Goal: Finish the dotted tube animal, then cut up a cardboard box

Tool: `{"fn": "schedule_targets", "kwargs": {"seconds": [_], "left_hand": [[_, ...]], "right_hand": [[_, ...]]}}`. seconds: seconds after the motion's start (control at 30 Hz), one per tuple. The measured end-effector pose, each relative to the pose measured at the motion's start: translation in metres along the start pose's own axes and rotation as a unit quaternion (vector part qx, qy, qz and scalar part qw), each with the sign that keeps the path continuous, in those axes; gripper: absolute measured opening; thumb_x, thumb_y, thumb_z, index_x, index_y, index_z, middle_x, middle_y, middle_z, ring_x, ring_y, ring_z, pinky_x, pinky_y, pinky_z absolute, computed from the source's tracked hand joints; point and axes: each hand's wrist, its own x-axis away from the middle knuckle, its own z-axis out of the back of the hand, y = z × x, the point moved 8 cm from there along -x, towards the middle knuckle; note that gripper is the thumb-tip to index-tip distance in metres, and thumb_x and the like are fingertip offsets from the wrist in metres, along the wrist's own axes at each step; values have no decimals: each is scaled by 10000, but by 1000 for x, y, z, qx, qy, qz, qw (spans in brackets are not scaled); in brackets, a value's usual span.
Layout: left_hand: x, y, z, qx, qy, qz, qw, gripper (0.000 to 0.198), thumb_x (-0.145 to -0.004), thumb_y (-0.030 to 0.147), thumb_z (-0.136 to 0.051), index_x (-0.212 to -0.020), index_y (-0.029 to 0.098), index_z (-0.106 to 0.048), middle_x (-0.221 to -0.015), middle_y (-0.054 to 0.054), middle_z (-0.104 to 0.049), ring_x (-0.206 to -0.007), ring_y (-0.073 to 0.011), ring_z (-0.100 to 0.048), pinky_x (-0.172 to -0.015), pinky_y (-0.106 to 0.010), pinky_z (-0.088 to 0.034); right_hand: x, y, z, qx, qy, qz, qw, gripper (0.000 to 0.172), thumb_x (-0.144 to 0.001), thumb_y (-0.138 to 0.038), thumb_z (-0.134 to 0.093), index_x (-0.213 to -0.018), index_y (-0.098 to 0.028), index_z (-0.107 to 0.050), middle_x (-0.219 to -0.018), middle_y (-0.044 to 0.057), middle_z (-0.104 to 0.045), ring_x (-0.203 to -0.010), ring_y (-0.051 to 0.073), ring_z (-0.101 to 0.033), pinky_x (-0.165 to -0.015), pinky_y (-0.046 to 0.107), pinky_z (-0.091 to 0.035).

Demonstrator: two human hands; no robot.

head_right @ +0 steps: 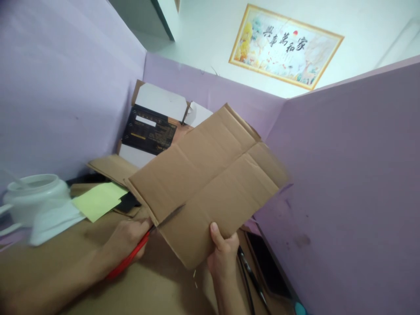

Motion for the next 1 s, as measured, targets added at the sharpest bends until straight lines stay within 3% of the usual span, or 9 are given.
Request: {"fn": "schedule_targets", "kwargs": {"seconds": [0.2, 0.33, 0.57, 0.7, 0.87, 1.0], "left_hand": [[-2, 2, 11, 44, -9, 17, 999, 164, -853, 174, -329, -870, 155, -491, -759, -91, -665, -673, -235, -647, -552, -289, -428], [-2, 3, 15, 55, -24, 31, 998, 175, -858, 164, -340, -857, 144, -513, -763, -97, -670, -689, -239, -649, -572, -294, -443], [-4, 4, 15, 46, -33, 40, 998, 180, -856, 184, -357, -875, 144, -532, -741, -81, -671, -672, -234, -652, -553, -278, -437], [-5, 7, 13, 23, -7, 7, 1000, 172, -801, 99, -374, -798, 133, -543, -759, -99, -648, -674, -237, -635, -557, -291, -420], [-3, 3, 7, 72, -7, 44, 996, 169, -815, 141, -365, -727, 153, -509, -686, -92, -647, -621, -228, -631, -521, -284, -374], [-2, 4, 12, 72, 2, 50, 996, 150, -737, 70, -380, -703, 162, -493, -664, -74, -635, -585, -210, -615, -498, -276, -338]], "right_hand": [[10, -5, 2, 18, 22, 48, 998, 585, -556, -323, -747, -1076, -138, -553, -920, 86, -671, -802, 199, -614, -785, 369, -469], [14, -4, 2, 16, 33, 49, 998, 617, -557, -324, -751, -1112, -156, -539, -1005, 92, -648, -844, 193, -603, -817, 364, -455], [14, -2, 2, 20, 29, 52, 998, 621, -591, -336, -732, -1148, -153, -526, -973, 85, -665, -850, 200, -614, -811, 358, -461], [14, -5, -1, 26, -4, 47, 999, 634, -594, -321, -737, -1153, -113, -522, -881, 101, -684, -779, 217, -634, -761, 376, -481], [14, -2, -1, 15, 8, 21, 1000, 606, -572, -310, -748, -1108, -122, -538, -842, 90, -690, -778, 214, -635, -728, 361, -496], [16, -1, -4, 13, 2, 23, 1000, 591, -584, -318, -738, -1112, -143, -535, -899, 87, -684, -812, 207, -628, -770, 362, -483]]}}
